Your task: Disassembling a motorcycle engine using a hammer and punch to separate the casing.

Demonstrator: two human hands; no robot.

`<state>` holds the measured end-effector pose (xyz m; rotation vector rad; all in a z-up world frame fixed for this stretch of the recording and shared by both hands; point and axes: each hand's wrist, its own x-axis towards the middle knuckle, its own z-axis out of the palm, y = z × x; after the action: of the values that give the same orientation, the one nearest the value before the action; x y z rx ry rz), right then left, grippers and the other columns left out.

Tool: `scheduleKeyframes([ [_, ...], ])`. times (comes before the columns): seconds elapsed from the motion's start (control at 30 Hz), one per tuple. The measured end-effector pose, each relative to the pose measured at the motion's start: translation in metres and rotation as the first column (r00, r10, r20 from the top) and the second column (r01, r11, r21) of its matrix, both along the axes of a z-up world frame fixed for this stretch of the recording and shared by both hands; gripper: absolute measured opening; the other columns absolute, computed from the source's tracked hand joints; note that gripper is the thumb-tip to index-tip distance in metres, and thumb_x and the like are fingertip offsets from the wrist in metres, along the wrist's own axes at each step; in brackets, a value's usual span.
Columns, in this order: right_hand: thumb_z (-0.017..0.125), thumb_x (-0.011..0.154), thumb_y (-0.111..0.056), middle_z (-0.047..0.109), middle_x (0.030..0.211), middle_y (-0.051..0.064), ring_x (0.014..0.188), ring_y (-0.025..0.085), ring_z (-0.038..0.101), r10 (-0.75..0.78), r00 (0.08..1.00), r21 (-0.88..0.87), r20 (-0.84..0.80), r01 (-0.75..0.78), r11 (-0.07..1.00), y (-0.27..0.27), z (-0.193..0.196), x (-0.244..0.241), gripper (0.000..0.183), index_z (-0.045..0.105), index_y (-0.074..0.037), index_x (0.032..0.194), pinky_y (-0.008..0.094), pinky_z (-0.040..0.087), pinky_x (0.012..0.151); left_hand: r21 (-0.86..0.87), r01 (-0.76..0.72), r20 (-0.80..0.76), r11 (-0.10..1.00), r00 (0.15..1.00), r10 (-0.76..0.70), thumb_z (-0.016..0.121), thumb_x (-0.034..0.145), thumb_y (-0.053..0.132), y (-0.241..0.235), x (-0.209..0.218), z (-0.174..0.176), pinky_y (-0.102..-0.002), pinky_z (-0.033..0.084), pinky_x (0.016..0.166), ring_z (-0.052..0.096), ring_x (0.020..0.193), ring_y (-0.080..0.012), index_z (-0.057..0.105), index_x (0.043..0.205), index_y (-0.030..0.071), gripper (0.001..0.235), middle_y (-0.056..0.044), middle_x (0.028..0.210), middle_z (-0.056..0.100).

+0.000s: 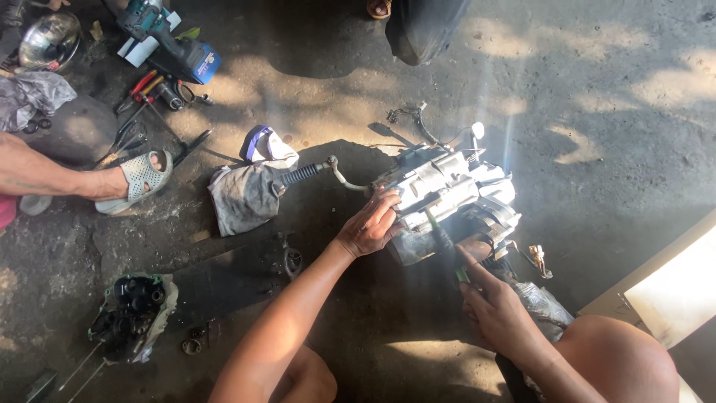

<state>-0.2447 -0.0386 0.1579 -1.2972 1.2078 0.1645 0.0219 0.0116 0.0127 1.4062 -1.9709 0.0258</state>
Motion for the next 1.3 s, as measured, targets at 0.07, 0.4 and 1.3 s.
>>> scheduleKeyframes([
  [0.07, 0.053, 0.099, -0.012, 0.071, 0.076, 0.012, 0.06, 0.019, 0.058, 0.025, 0.988, -0.169, -0.151, -0.051, 0.984, 0.002, 0.005, 0.004, 0.07, 0.039, -0.036, 0.163, 0.035, 0.045, 0.055, 0.006, -0.012, 0.007, 1.0, 1.0, 0.012, 0.058, 0.101, 0.022, 0.0, -0.001, -0.003, -0.056, 0.035, 0.121, 0.054, 0.129, -0.0395, 0.057, 0.088, -0.004, 0.029, -0.023, 0.129, 0.055],
  [0.4, 0.052, 0.099, -0.012, 0.073, 0.079, 0.015, 0.061, 0.021, 0.063, 0.046, 0.986, -0.191, -0.161, -0.077, 0.979, -0.001, -0.006, -0.004, 0.072, 0.035, -0.034, 0.165, 0.035, 0.048, 0.054, 0.041, -0.075, -0.026, 0.996, 0.997, 0.076, 0.068, 0.095, 0.021, 0.006, -0.006, 0.007, -0.049, 0.046, 0.115, 0.053, 0.131, -0.0423, 0.053, 0.087, -0.002, 0.029, -0.021, 0.127, 0.053],
  [1.3, 0.053, 0.1, -0.011, 0.056, 0.065, 0.01, 0.051, 0.018, 0.045, 0.054, 0.996, -0.046, -0.077, -0.057, 0.997, 0.004, 0.003, 0.003, 0.065, 0.046, -0.037, 0.16, 0.034, 0.035, 0.046, 0.136, 0.043, -0.138, 0.99, 0.99, -0.024, 0.06, 0.102, 0.025, 0.011, 0.011, -0.001, -0.049, 0.046, 0.117, 0.05, 0.139, -0.0409, 0.054, 0.087, -0.002, 0.031, -0.021, 0.138, 0.052],
])
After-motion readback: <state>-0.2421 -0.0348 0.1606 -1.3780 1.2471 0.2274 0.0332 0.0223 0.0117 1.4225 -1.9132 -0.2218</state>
